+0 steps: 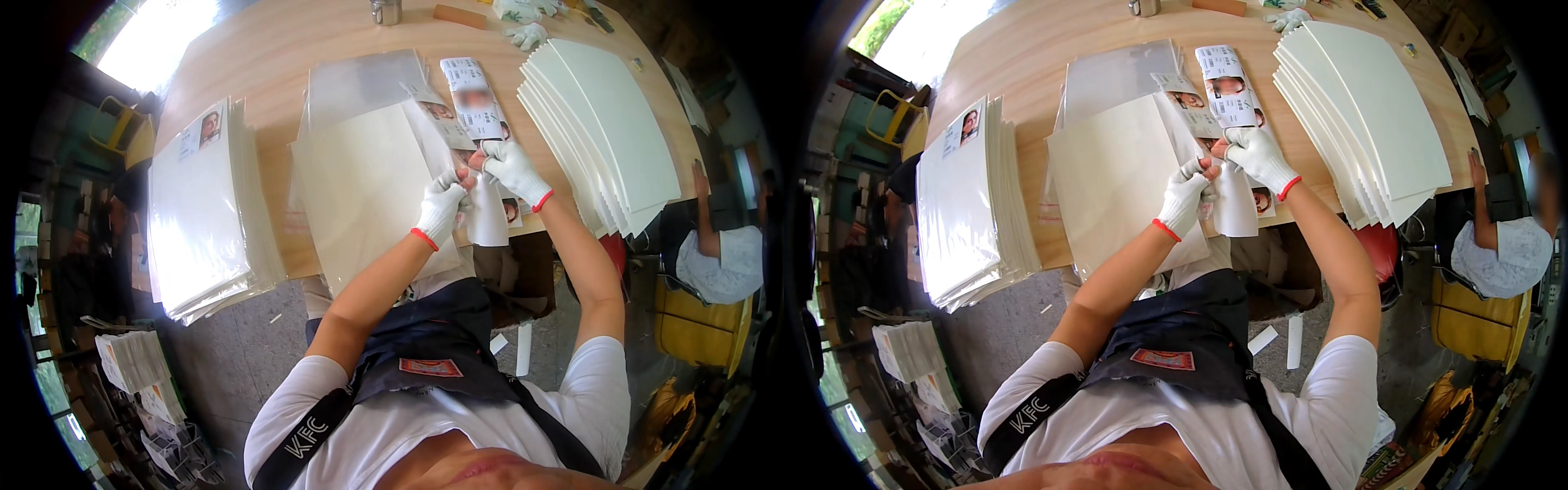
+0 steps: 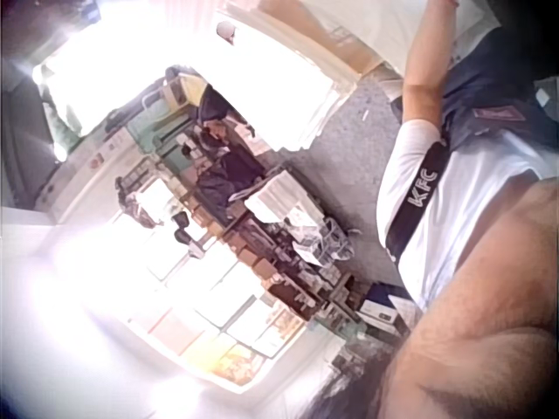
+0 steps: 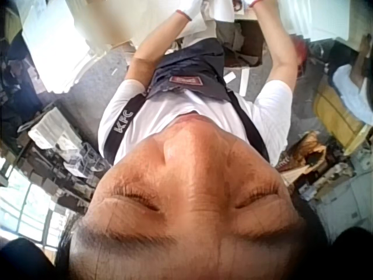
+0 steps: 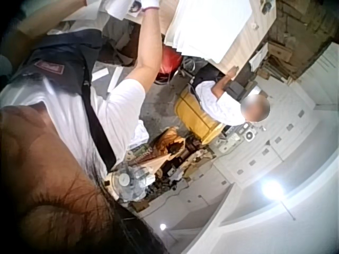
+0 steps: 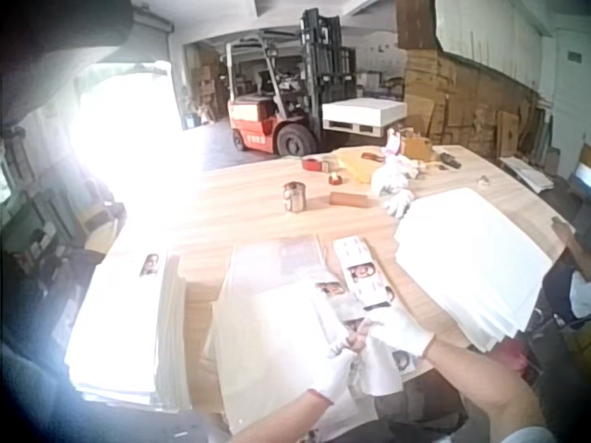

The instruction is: The person inserts white rectangular sheets into clear plastic sleeves and places them on a stack. They wear white gloves and a KFC apron while working at a wooden table in a warehouse setting.

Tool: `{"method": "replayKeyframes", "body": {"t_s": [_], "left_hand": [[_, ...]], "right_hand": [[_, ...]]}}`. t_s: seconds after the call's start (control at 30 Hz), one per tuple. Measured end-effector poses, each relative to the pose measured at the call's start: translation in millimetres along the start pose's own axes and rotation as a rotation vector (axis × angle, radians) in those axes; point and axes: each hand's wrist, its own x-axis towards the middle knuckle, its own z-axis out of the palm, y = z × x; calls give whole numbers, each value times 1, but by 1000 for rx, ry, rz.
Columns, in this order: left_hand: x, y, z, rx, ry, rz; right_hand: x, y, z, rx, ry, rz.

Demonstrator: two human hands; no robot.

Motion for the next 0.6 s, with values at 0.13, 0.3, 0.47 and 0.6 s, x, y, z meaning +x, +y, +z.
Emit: {"method": "replayKeyframes", "body": {"t_s": [0.13,0.3,0.47,0.6], "left_hand": [[-2,-1,8,-117,77,-28],[-10,4,6,-13,87,-40],[-10,-2,2,-110,16,35],[-14,2,8,-130,53,4]], "right_hand": [[4,11,3,-72,10,-44],[-10,-22,2,-432,-9,-195],[-14,-25,3,-459,90,-259],[-12,-24,2,-346,75,-117]]}}
